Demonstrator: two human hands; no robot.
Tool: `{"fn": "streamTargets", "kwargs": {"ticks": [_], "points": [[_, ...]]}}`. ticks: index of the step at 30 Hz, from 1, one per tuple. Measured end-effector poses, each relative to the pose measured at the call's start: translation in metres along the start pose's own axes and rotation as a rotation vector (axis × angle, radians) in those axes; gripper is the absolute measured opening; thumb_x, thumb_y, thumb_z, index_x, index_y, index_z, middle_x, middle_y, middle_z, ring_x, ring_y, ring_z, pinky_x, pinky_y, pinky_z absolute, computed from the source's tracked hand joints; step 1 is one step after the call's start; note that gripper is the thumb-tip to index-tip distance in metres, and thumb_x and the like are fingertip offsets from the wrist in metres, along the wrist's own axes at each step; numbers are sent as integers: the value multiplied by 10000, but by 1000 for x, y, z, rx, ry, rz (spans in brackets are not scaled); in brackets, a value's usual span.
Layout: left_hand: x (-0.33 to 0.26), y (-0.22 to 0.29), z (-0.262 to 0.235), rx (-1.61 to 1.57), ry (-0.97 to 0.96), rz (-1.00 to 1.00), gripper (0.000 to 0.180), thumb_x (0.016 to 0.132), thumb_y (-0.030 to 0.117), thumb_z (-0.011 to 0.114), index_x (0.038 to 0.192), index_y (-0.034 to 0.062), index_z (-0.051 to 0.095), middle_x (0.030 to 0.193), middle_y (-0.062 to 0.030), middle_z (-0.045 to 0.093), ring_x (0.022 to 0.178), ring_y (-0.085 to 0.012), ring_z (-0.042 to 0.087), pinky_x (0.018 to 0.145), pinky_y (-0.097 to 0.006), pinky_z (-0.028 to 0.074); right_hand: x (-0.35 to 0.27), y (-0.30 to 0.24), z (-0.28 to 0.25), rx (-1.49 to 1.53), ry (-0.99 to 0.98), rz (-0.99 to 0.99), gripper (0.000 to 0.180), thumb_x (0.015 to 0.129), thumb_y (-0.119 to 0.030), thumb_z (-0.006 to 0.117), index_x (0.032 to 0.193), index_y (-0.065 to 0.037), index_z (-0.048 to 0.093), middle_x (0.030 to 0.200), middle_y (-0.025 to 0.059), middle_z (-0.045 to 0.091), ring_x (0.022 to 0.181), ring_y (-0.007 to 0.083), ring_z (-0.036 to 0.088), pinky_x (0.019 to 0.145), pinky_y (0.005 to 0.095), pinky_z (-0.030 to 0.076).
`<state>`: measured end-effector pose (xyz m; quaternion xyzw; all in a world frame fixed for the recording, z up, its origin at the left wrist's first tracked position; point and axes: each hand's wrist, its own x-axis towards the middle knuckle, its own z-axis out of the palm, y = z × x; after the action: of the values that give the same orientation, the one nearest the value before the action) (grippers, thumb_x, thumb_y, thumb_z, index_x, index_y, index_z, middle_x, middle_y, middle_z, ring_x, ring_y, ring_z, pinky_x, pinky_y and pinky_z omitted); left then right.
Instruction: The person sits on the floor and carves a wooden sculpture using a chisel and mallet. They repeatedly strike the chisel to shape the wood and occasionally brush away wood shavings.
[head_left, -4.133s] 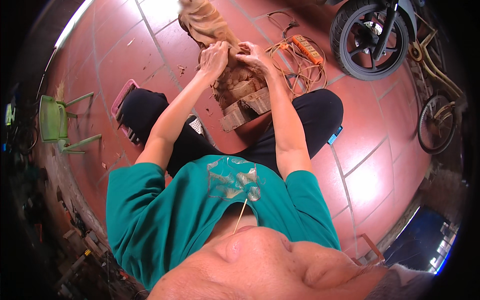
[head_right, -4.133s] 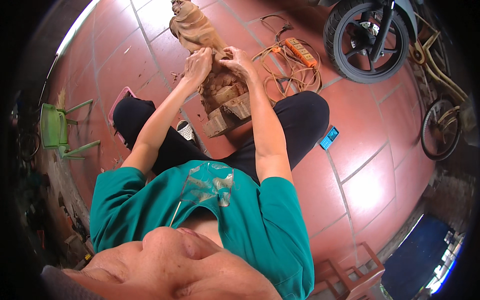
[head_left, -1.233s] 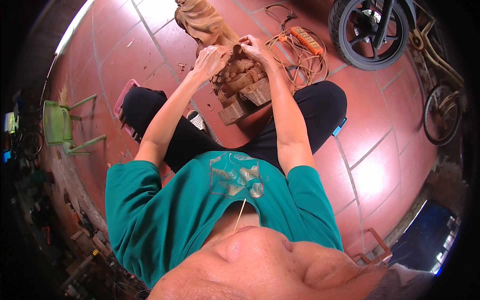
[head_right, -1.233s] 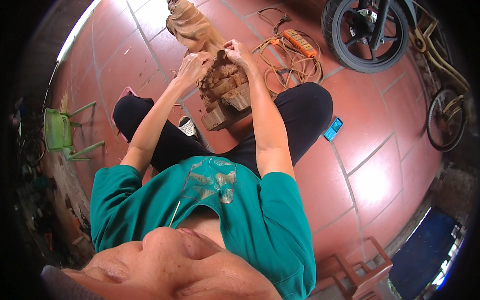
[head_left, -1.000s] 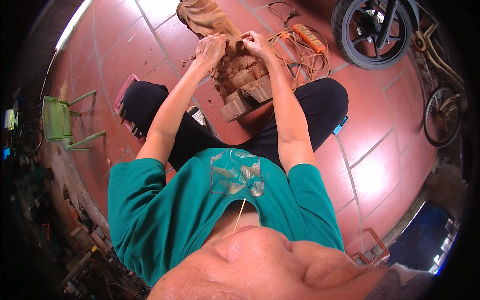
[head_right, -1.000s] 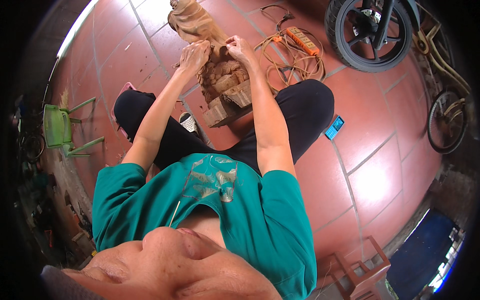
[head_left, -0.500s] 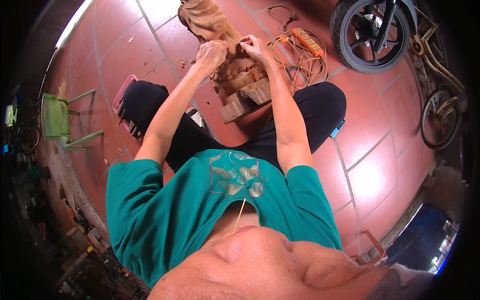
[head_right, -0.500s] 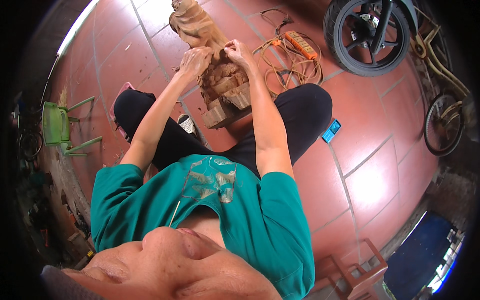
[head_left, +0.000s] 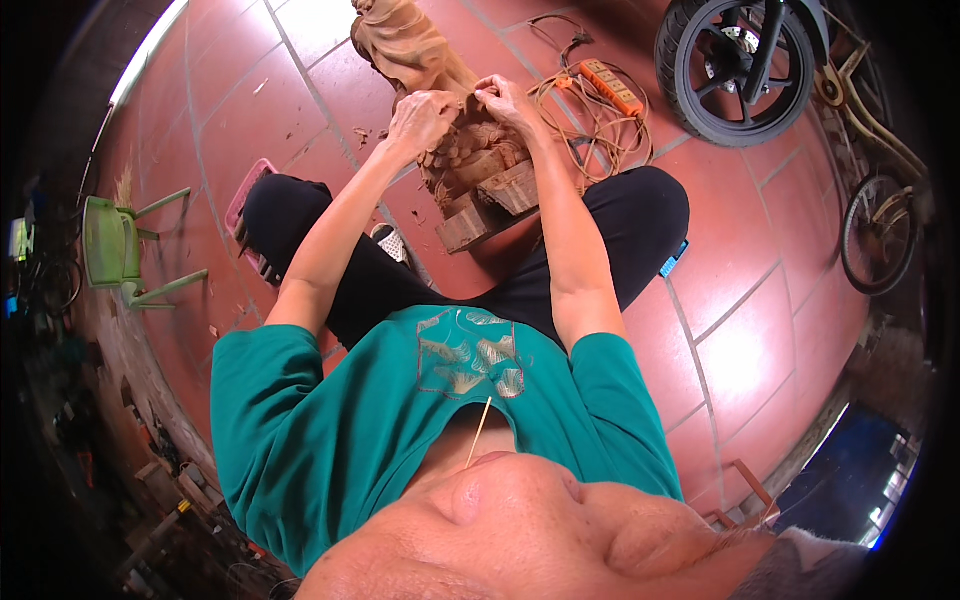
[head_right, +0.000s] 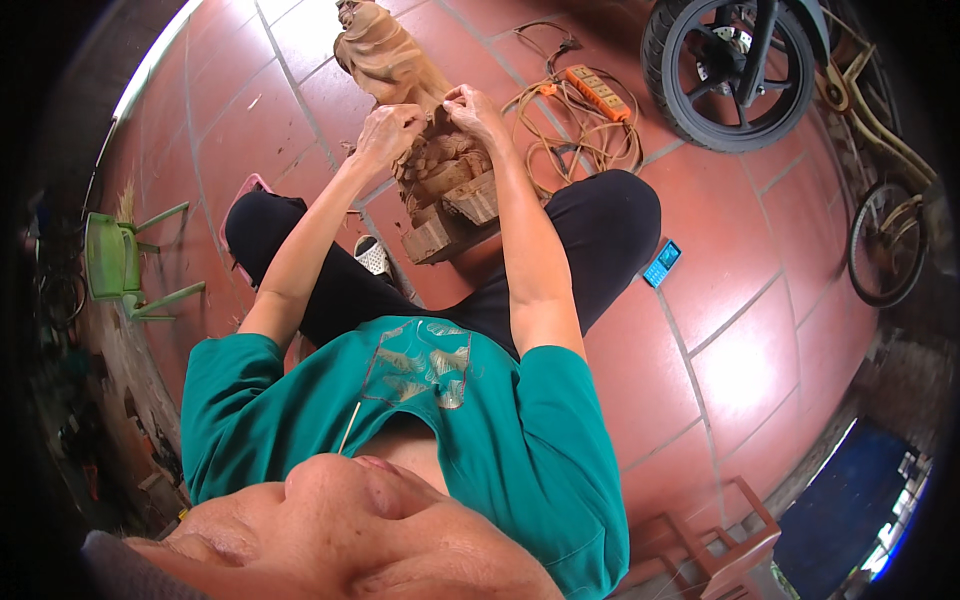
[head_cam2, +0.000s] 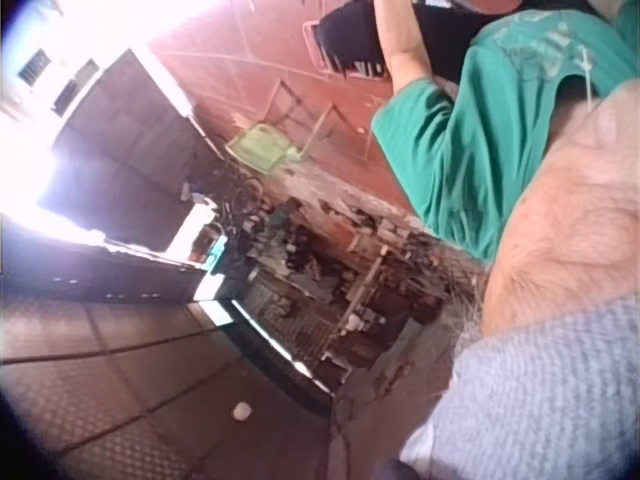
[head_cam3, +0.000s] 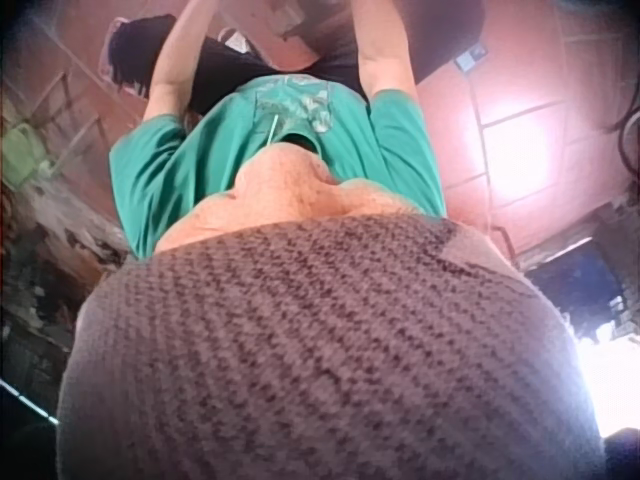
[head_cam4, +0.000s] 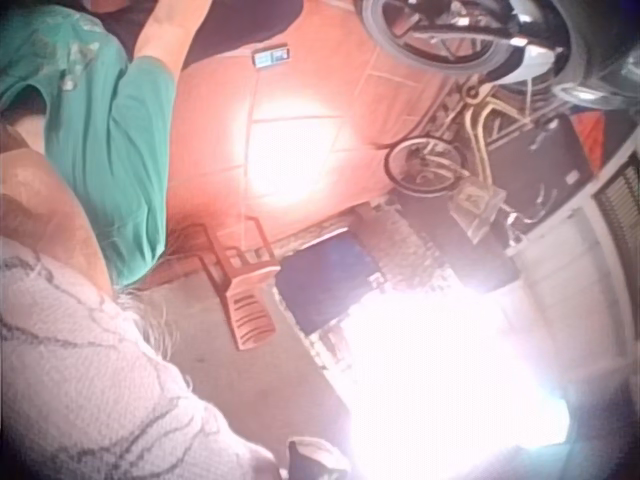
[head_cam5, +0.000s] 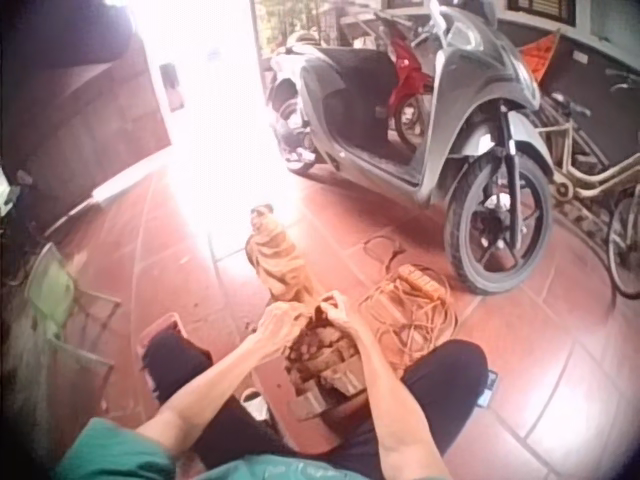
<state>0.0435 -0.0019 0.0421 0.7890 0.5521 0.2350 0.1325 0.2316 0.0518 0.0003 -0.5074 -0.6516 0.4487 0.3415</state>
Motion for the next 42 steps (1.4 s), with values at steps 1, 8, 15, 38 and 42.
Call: {"fn": "streamTargets", "kwargs": {"ticks": [1, 8, 15, 38, 42], "points": [[-1, -3, 2, 45, 57, 15, 137, 870, 163, 586, 884, 41, 647, 872, -160, 685, 842, -371, 665, 733, -472, 513, -2, -3, 3, 1, -5, 2, 266, 881, -199, 654, 1069, -11, 655, 891, 132, 721, 783, 190, 691, 738, 319, 528], [10, -6, 12, 50, 167, 52, 112, 859, 149, 602, 840, 45, 640, 856, -149, 691, 813, -367, 668, 717, -464, 516, 0, 0, 1, -28, -21, 14, 291, 903, -220, 646, 1106, -13, 653, 931, 118, 712, 854, 189, 665, 772, 333, 512], [16, -21, 17, 152, 221, 10, 142, 859, 172, 591, 808, 47, 635, 821, -158, 681, 797, -360, 669, 698, -467, 508, -2, -2, 7, -35, -1, 9, 291, 869, -226, 673, 1070, -15, 664, 962, 161, 724, 928, 241, 700, 805, 360, 528], [9, -17, 2, 201, 59, -100, 130, 833, 166, 608, 818, 58, 678, 856, -181, 690, 860, -384, 663, 755, -477, 513, 0, -5, 3, -72, -58, -22, 454, 801, -308, 749, 1112, 6, 648, 1075, 203, 701, 1012, 291, 685, 865, 375, 528], [-4, -8, 12, 181, 134, -47, 106, 840, 148, 620, 836, 53, 669, 856, -165, 691, 855, -372, 666, 744, -469, 517, -5, -3, 4, -44, -67, -36, 475, 785, -314, 757, 1122, 2, 644, 1060, 194, 704, 1002, 300, 684, 862, 383, 530]]}}
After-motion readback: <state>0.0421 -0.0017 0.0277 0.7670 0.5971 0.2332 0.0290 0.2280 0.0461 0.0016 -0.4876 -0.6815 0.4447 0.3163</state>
